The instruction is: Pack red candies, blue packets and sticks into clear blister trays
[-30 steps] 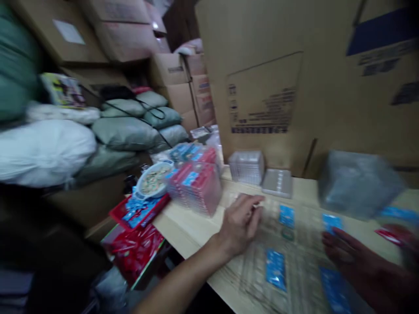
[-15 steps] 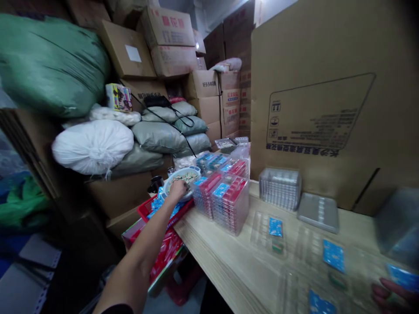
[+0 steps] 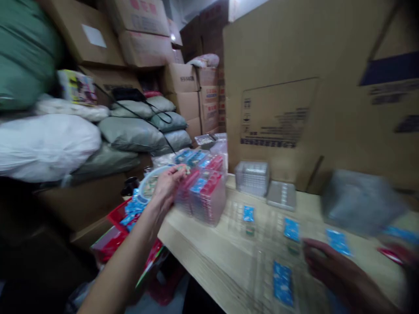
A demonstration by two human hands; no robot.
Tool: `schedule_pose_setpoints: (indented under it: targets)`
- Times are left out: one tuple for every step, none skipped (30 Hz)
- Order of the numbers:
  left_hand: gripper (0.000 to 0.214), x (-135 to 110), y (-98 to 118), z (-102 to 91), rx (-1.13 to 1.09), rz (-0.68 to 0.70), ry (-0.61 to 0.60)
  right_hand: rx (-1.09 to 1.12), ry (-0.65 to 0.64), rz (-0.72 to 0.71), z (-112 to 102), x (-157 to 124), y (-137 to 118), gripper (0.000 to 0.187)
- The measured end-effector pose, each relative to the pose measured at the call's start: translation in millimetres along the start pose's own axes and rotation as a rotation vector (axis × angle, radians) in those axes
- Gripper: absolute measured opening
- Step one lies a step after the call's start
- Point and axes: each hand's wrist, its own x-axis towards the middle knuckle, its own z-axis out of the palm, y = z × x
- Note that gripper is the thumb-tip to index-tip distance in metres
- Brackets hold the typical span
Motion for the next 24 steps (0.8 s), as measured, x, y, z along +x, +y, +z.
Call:
schedule_pose_setpoints:
  targets:
    - [0.026, -22, -4, 31.8, -0.122, -0.050, -0.178, 0.007, -0.077, 0.011, 7, -7, -5, 0.053]
    - [0.025, -47, -9, 64.3, -0.230, -0.125, -0.354, 0.016, -0.118, -0.023, 14, -14, -11, 0.051]
    - [0.024, -73, -14, 96.3, -0.318, -0.212, -0.488, 0.031, -0.152, -0.063, 21, -18, -17, 0.050]
    - [0.024, -98, -20, 126.3, -0.390, -0.309, -0.589, 0.056, -0.188, -0.095, 27, -20, -22, 0.051]
    - [0.025, -122, -25, 153.6, -0.437, -0.394, -0.658, 0.095, -0.211, -0.119, 31, -19, -26, 0.053]
    - [0.026, -143, -30, 177.8, -0.467, -0.466, -0.708, 0.122, -0.204, -0.136, 31, -16, -28, 0.053]
    - [0.028, -160, -35, 198.8, -0.486, -0.522, -0.746, 0.136, -0.153, -0.153, 28, -12, -28, 0.049]
    - [0.030, -173, -39, 216.8, -0.494, -0.561, -0.765, 0.146, -0.122, -0.160, 22, -8, -27, 0.044]
    - [0.032, -182, -43, 231.9, -0.492, -0.590, -0.769, 0.157, -0.086, -0.158, 15, -4, -25, 0.042]
    - [0.034, -187, -46, 244.3, -0.484, -0.612, -0.758, 0.172, -0.056, -0.152, 6, 0, -21, 0.041]
    - [0.034, -190, -49, 254.3, -0.476, -0.630, -0.730, 0.188, -0.036, -0.148, -3, 3, -16, 0.040]
    - [0.033, -192, -52, 261.9, -0.469, -0.648, -0.695, 0.202, -0.015, -0.149, -11, 6, -11, 0.040]
    - [0.031, -192, -54, 267.6, -0.463, -0.665, -0.663, 0.205, 0.010, -0.158, -18, 10, -6, 0.038]
    - [0.028, -192, -56, 271.6, -0.458, -0.680, -0.639, 0.189, 0.044, -0.172, -25, 13, -1, 0.035]
    - [0.026, -192, -57, 274.2, -0.457, -0.693, -0.621, 0.145, 0.093, -0.197, -30, 17, 4, 0.032]
    - [0.025, -193, -58, 275.9, -0.460, -0.704, -0.606, 0.086, 0.151, -0.227, -34, 21, 8, 0.029]
    - [0.025, -194, -58, 277.0, -0.466, -0.711, -0.604, 0.026, 0.210, -0.255, -37, 24, 12, 0.027]
    - [0.027, -195, -58, 277.9, -0.472, -0.710, -0.613, -0.024, 0.260, -0.278, -38, 27, 15, 0.025]
    - [0.030, -197, -58, 278.7, -0.477, -0.700, -0.627, -0.060, 0.290, -0.297, -39, 29, 17, 0.023]
    - [0.031, -199, -57, 279.6, -0.474, -0.680, -0.645, -0.078, 0.298, -0.308, -39, 30, 18, 0.022]
    - [0.032, -201, -57, 280.7, -0.463, -0.650, -0.664, -0.082, 0.288, -0.310, -39, 30, 19, 0.020]
    - [0.033, -203, -57, 282.0, -0.442, -0.616, -0.676, -0.079, 0.267, -0.306, -39, 30, 19, 0.020]
    - [0.035, -204, -58, 283.2, -0.417, -0.581, -0.678, -0.073, 0.235, -0.304, -38, 28, 18, 0.020]
    - [0.037, -205, -58, 284.3, -0.392, -0.548, -0.675, -0.054, 0.195, -0.301, -38, 27, 17, 0.021]
